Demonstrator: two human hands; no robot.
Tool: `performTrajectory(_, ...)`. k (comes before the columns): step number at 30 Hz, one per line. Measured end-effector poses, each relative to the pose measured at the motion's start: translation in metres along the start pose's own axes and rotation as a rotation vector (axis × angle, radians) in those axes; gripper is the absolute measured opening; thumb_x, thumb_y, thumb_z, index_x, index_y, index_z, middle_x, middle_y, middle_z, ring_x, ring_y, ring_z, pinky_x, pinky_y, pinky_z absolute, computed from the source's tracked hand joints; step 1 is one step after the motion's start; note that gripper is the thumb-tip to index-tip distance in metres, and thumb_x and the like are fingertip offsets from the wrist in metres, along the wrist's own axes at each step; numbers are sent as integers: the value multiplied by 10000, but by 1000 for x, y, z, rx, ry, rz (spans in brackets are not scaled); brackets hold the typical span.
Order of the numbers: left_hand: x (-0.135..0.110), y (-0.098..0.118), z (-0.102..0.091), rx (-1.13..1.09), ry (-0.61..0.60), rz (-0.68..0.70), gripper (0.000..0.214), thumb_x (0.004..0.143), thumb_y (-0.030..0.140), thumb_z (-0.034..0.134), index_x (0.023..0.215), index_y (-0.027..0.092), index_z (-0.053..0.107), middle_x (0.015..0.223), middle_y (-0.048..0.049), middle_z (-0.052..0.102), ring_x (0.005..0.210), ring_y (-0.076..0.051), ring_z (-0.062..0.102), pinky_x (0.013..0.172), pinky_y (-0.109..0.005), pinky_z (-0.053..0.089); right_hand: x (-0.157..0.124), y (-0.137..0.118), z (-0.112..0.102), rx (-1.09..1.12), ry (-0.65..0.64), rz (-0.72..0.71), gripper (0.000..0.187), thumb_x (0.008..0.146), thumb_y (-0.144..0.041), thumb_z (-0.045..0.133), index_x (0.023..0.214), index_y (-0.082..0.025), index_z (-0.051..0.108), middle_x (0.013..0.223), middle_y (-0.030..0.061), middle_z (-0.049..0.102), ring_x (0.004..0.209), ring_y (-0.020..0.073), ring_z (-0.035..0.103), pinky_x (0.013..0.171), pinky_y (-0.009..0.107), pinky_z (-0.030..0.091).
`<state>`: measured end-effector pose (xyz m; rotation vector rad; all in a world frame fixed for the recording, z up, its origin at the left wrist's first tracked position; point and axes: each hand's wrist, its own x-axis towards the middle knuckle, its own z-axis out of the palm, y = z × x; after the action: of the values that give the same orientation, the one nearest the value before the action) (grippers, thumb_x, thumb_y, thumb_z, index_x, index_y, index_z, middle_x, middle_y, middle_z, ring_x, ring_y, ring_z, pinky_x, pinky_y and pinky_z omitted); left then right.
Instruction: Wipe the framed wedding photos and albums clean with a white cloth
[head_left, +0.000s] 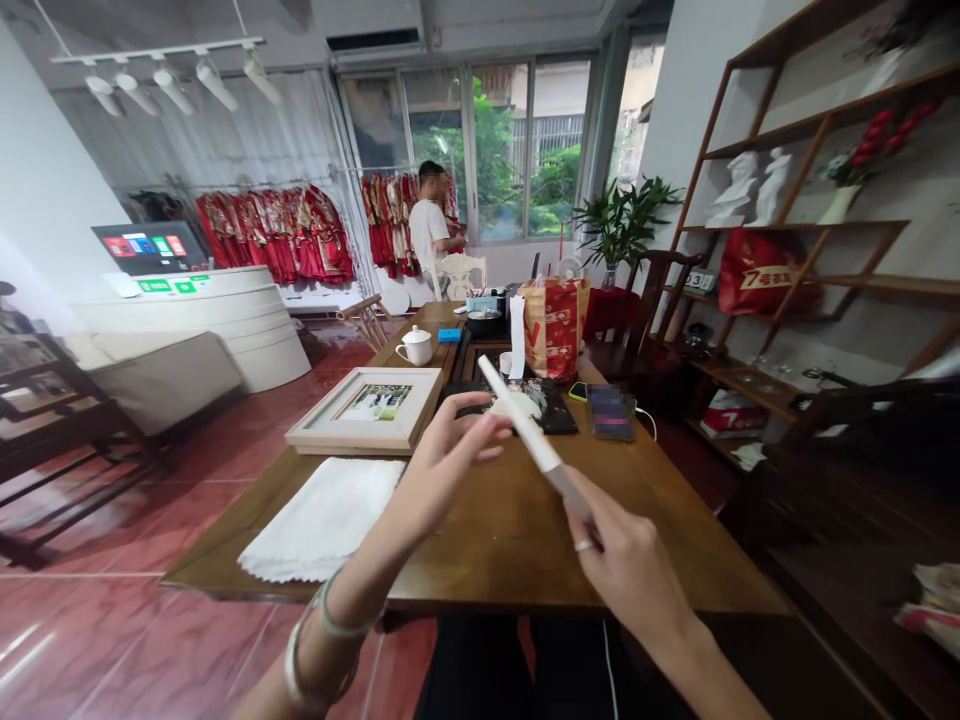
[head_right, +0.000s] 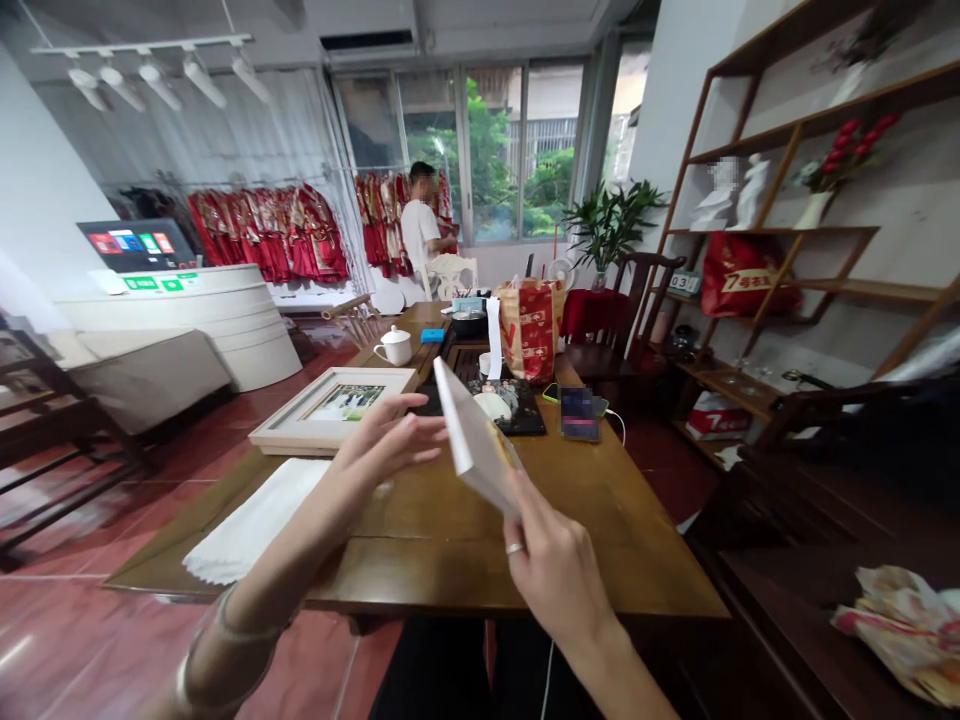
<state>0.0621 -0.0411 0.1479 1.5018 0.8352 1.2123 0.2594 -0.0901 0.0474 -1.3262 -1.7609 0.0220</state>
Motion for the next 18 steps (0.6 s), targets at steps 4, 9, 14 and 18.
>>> performTrajectory(4,46,-32,-21,399,86,-130,379,952,448,395,1124,171,589,1125,-99,702,1008,-198,682,856,-323,541,8,28,-23,335,217,404,309,830,-393,625,971,-146,746,929,139,765,812,304,730,700,380,595)
performTrajectory(9,101,-96,-37,734,308,-341,354,872,285,634,1162,85,599,1179,-172,634,1101,-265,608,929,-399,497,-11,46,-39,959,451,843,420,671,-384,782,1012,-143,741,1046,131,748,910,327,711,627,351,607)
performTrajectory(14,128,-128,-25,922,420,-508,451,891,367,619,1247,104,537,1302,-176,539,1185,-317,535,944,-514,467,-49,45,-49,1082,465,1011,404,634,-345,813,979,-143,753,1096,133,734,1023,346,678,743,365,623)
performTrajectory(18,135,-128,-33,924,388,-520,816,571,445,866,1143,-56,570,1314,-389,470,1320,-511,350,1026,-574,348,-69,41,-58,1068,463,1041,416,658,-354,790,1024,-162,739,1123,128,725,1083,359,648,844,414,598)
